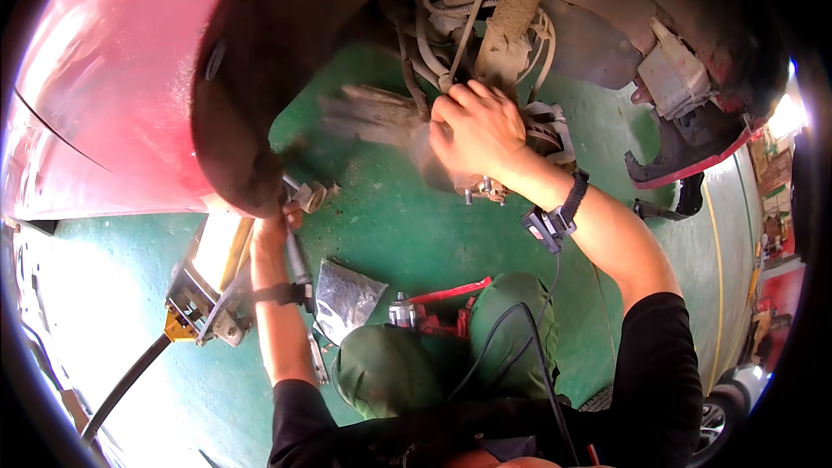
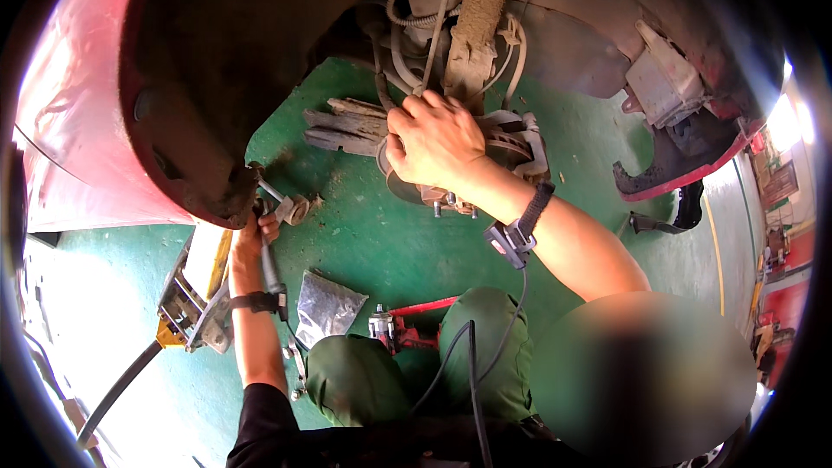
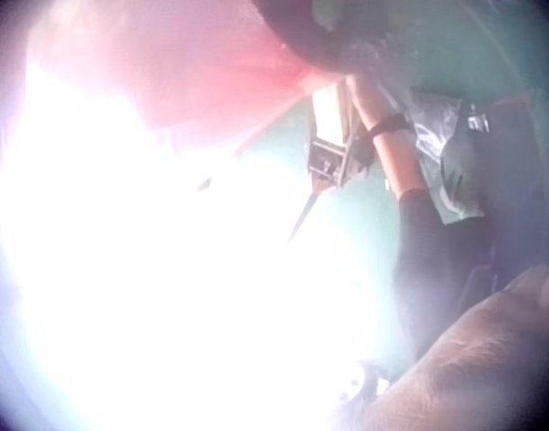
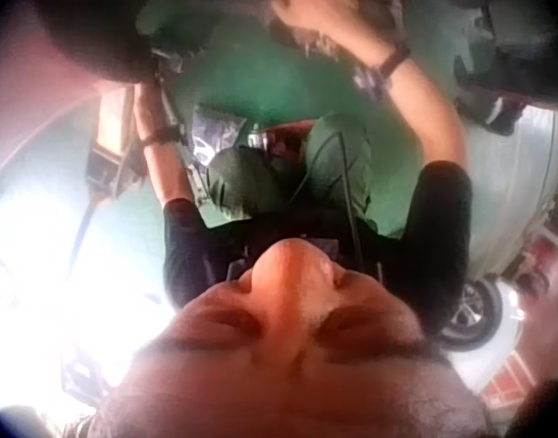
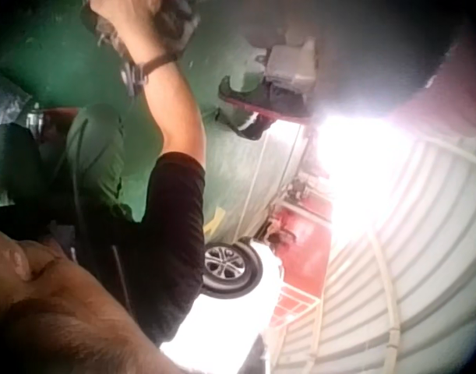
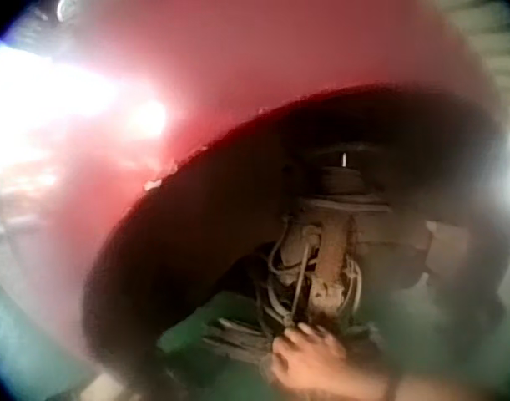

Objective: The person removes and replaces screws from the wheel well area of a car using a socket wrench and by hand, handling a plastic fender liner component.

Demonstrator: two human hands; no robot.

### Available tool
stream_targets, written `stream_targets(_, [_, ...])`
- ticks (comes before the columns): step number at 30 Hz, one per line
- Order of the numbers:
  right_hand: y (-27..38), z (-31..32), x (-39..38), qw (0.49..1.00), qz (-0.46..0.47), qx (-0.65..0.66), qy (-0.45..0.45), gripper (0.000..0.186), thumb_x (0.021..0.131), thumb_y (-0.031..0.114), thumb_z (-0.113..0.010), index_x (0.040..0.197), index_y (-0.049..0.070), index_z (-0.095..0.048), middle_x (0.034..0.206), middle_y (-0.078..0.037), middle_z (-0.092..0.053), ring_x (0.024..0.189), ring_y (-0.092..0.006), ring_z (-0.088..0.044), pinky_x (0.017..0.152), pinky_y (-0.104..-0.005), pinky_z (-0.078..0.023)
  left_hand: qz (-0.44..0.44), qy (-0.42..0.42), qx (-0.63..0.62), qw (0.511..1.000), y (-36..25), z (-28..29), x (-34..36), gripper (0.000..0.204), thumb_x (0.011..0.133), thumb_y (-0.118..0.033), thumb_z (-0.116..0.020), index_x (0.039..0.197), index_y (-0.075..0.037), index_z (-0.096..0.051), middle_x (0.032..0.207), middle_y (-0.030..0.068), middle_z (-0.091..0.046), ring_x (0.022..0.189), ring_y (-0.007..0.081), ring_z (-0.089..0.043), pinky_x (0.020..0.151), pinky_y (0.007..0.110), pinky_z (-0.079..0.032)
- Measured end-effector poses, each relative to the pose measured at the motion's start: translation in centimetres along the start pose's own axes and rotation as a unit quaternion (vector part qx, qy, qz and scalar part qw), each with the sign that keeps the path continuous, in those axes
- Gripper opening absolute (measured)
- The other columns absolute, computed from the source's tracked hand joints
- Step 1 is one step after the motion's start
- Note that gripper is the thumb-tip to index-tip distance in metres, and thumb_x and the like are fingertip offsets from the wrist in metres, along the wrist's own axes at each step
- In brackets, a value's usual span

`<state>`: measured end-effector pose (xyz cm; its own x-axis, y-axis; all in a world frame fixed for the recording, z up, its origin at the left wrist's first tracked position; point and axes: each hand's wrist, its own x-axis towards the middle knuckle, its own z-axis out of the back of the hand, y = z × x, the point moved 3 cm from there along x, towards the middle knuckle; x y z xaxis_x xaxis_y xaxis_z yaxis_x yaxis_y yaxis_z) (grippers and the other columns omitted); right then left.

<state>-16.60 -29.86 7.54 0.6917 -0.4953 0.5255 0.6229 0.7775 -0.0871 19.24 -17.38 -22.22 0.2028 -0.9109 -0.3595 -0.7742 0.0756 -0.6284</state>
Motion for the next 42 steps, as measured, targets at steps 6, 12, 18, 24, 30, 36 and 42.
stream_targets(6, [-0.5, 0.0, -0.4, 1.000, 0.001, -0.008, -0.011, 0.015, 0.078, 0.026, -0.065, 0.081, 0.011, -0.063, 0.086, -0.004, -0.059, 0.092, -0.0252, -0.060, 0.081, -0.0423, -0.051, 0.003, 0.063, -0.028, 0.998, -0.4, -3.9, -2.3, 0.036, 0.096, -0.045, -0.059, 0.107, -0.011, -0.061, 0.085, 0.0062, -0.061, 0.070, 0.0187, -0.056, 0.060, 0.032, -0.050])
stream_targets(12, [-0.6, 0.1, -0.5, 1.000, 0.008, -0.021, 0.010, 0.020, 0.079, 0.027, -0.064, 0.087, 0.009, -0.064, 0.091, -0.006, -0.060, 0.095, -0.0245, -0.059, 0.081, -0.0415, -0.051, -0.127, 0.075, -0.203, 0.968, 0.2, -8.0, -3.1, 0.037, 0.094, -0.034, -0.064, 0.119, -0.007, -0.060, 0.115, 0.0069, -0.065, 0.110, 0.0237, -0.060, 0.094, 0.042, -0.049])
stream_targets(18, [0.0, 0.0, 0.0, 1.000, 0.008, -0.018, -0.012, 0.015, 0.078, 0.025, -0.064, 0.083, 0.011, -0.063, 0.088, -0.004, -0.060, 0.093, -0.0249, -0.060, 0.083, -0.0429, -0.051, -0.135, 0.074, -0.289, 0.945, 1.1, -7.4, -2.9, 0.038, 0.093, -0.029, -0.067, 0.125, -0.009, -0.060, 0.122, 0.0064, -0.064, 0.118, 0.0259, -0.057, 0.105, 0.053, -0.040])
stream_targets(24, [-0.3, 0.0, -0.3, 0.999, 0.013, -0.022, -0.048, 0.010, 0.074, 0.021, -0.066, 0.077, 0.013, -0.059, 0.083, -0.002, -0.057, 0.088, -0.0239, -0.060, 0.078, -0.0401, -0.051, -0.146, 0.096, -0.416, 0.893, 0.9, -8.6, -1.4, 0.039, 0.085, -0.019, -0.074, 0.118, -0.002, -0.063, 0.114, 0.0155, -0.068, 0.107, 0.0329, -0.063, 0.101, 0.050, -0.044])
stream_targets(30, [-0.2, -0.1, -0.3, 0.998, 0.025, -0.006, -0.059, 0.011, 0.072, 0.019, -0.065, 0.077, 0.013, -0.058, 0.083, -0.002, -0.057, 0.087, -0.0246, -0.060, 0.079, -0.0406, -0.051, -0.131, 0.097, -0.420, 0.893, 0.3, -9.0, -1.7, 0.042, 0.086, -0.017, -0.073, 0.123, -0.003, -0.060, 0.125, 0.0137, -0.064, 0.113, 0.0302, -0.060, 0.103, 0.048, -0.043])
stream_targets(36, [-0.6, -0.5, -0.7, 0.999, 0.020, -0.023, -0.014, 0.025, 0.073, 0.026, -0.064, 0.091, 0.009, -0.067, 0.099, -0.007, -0.063, 0.100, -0.0253, -0.060, 0.085, -0.0436, -0.052, -0.052, 0.226, -0.194, 0.953, 0.3, -8.9, -3.1, 0.037, 0.092, -0.013, -0.064, 0.129, -0.014, -0.060, 0.133, 0.0042, -0.062, 0.122, 0.0258, -0.057, 0.110, 0.049, -0.036])
stream_targets(42, [-0.7, -0.8, -0.8, 0.999, 0.025, -0.027, -0.024, 0.026, 0.073, 0.026, -0.064, 0.091, 0.009, -0.067, 0.098, -0.006, -0.062, 0.100, -0.0244, -0.059, 0.084, -0.0429, -0.052, -0.092, 0.150, -0.140, 0.974, -0.2, -5.7, -2.0, 0.052, 0.088, 0.011, -0.059, 0.134, -0.013, -0.055, 0.135, 0.0057, -0.058, 0.125, 0.0252, -0.055, 0.110, 0.043, -0.045])
